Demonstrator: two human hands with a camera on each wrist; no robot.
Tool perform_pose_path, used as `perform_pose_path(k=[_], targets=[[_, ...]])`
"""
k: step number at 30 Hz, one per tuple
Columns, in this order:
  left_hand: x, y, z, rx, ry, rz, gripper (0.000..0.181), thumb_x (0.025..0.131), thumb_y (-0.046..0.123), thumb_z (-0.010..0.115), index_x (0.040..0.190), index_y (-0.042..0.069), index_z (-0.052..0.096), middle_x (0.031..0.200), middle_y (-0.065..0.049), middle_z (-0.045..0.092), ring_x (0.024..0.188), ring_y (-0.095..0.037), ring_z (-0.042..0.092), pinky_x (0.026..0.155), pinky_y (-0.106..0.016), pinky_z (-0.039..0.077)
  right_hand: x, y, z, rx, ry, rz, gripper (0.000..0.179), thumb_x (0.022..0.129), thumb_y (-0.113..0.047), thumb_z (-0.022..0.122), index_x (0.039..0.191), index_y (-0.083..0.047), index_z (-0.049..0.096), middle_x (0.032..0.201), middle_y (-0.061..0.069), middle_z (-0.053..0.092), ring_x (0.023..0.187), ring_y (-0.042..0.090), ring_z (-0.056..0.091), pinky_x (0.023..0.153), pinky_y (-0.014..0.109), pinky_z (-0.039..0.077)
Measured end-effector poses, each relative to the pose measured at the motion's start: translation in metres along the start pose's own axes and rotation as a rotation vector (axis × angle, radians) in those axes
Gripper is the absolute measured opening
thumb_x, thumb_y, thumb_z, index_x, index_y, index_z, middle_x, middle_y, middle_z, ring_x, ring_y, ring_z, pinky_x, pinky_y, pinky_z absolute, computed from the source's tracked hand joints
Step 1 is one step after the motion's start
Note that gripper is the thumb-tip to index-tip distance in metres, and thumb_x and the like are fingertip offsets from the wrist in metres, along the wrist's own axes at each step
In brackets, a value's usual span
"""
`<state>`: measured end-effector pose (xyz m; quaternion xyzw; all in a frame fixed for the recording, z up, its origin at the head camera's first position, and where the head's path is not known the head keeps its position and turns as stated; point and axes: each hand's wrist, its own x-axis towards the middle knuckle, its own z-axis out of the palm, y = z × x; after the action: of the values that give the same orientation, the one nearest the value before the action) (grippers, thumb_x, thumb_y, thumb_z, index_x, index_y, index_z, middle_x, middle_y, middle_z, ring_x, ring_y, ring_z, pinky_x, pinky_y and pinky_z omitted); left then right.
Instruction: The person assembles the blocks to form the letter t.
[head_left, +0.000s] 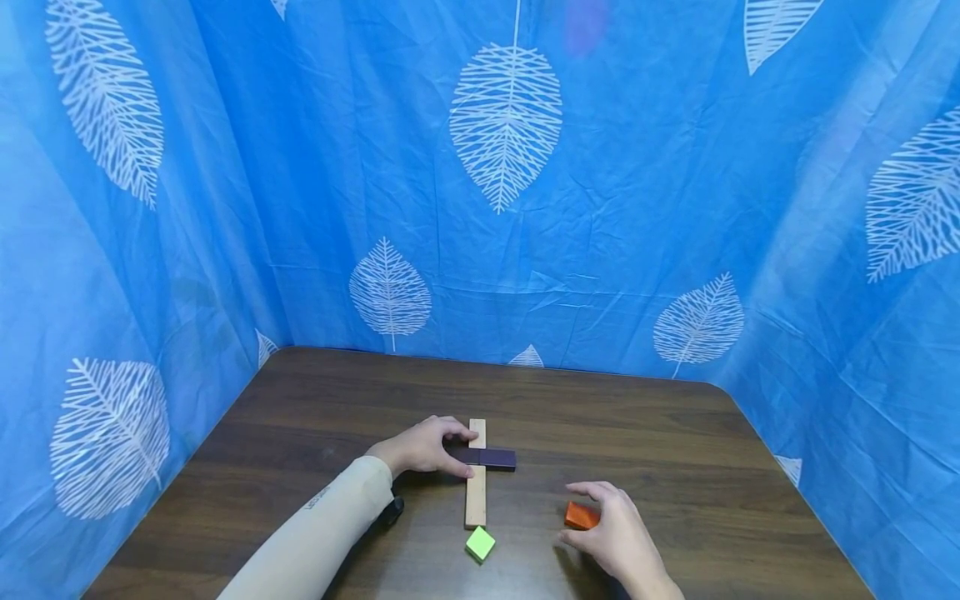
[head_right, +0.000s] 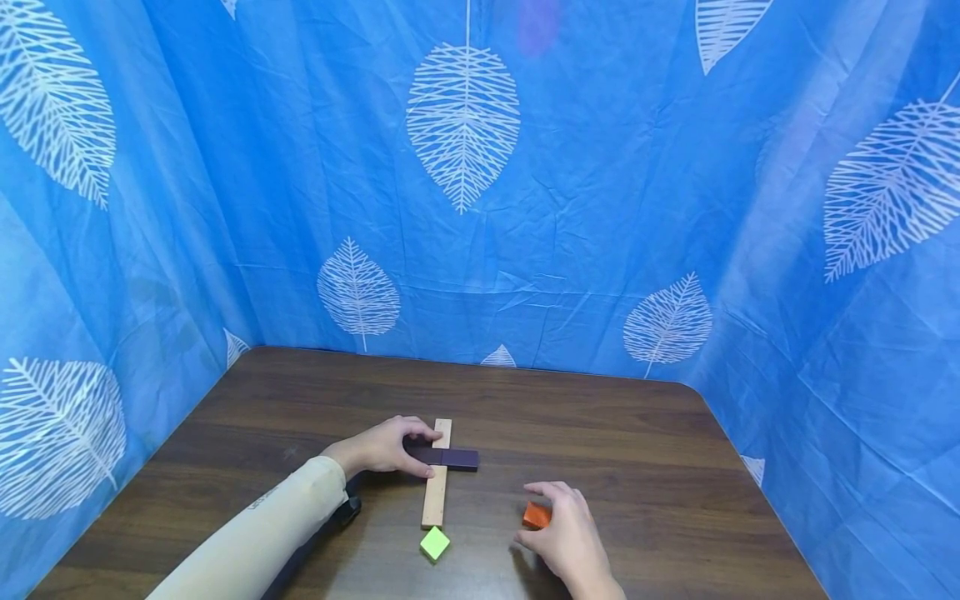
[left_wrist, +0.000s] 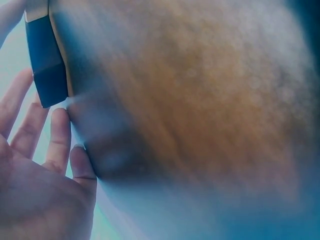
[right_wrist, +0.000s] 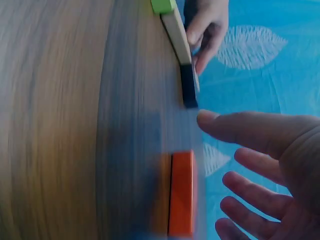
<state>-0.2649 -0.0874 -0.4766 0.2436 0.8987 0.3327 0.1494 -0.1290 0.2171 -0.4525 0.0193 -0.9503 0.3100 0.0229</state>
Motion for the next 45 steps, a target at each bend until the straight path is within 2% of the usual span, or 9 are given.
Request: perform_pose_path(k=[6,15,28,45], targets=[[-0.001,0.002,-0.001,-0.004,-0.003,0.000,0.063,0.079,0.045,0.086,0.134,0.022,0.067,0.134,0.000,0.058,0.122,-0.024,0.047,0.104,-0.050,0.041,0.001,0.015,-0.008,-0.030,-0.027,0.075,0.059,0.059,-0.024,0.099,0.111,-0.008,0.074,0.109,0.007,0.068,0.102,0.033,0.061,0.087,0.054,0.049],[0.001,0.000,0.000,0.005,-0.001,-0.009,0.063,0.078,0.046,0.086,0.133,0.022,0.067,0.134,0.000,0.057,0.123,-0.024,0.047,0.104,-0.049,0.041,-0.003,0.030,-0.009,-0.028,0.022,0.049,0.053,0.058,-0.020,0.099,0.103,-0.007,0.076,0.102,0.003,0.069,0.097,0.028,0.065,0.087,0.051,0.050],[0.003,-0.002,0.000,-0.019,-0.004,0.028,0.062,0.078,0.042,0.087,0.133,0.018,0.067,0.127,0.003,0.061,0.119,-0.021,0.049,0.102,-0.045,0.042,0.003,0.036,-0.007,-0.009,-0.040,0.130,0.039,0.067,-0.016,0.095,0.100,-0.007,0.076,0.098,0.002,0.068,0.089,0.021,0.062,0.081,0.048,0.051],[0.006,-0.006,0.002,-0.032,-0.004,0.018,0.062,0.078,0.041,0.088,0.132,0.019,0.068,0.128,0.003,0.060,0.118,-0.021,0.050,0.102,-0.045,0.042,0.004,0.040,-0.005,0.005,-0.042,0.115,0.034,0.068,-0.013,0.094,0.097,-0.008,0.076,0.091,-0.001,0.067,0.080,0.015,0.059,0.074,0.042,0.052]])
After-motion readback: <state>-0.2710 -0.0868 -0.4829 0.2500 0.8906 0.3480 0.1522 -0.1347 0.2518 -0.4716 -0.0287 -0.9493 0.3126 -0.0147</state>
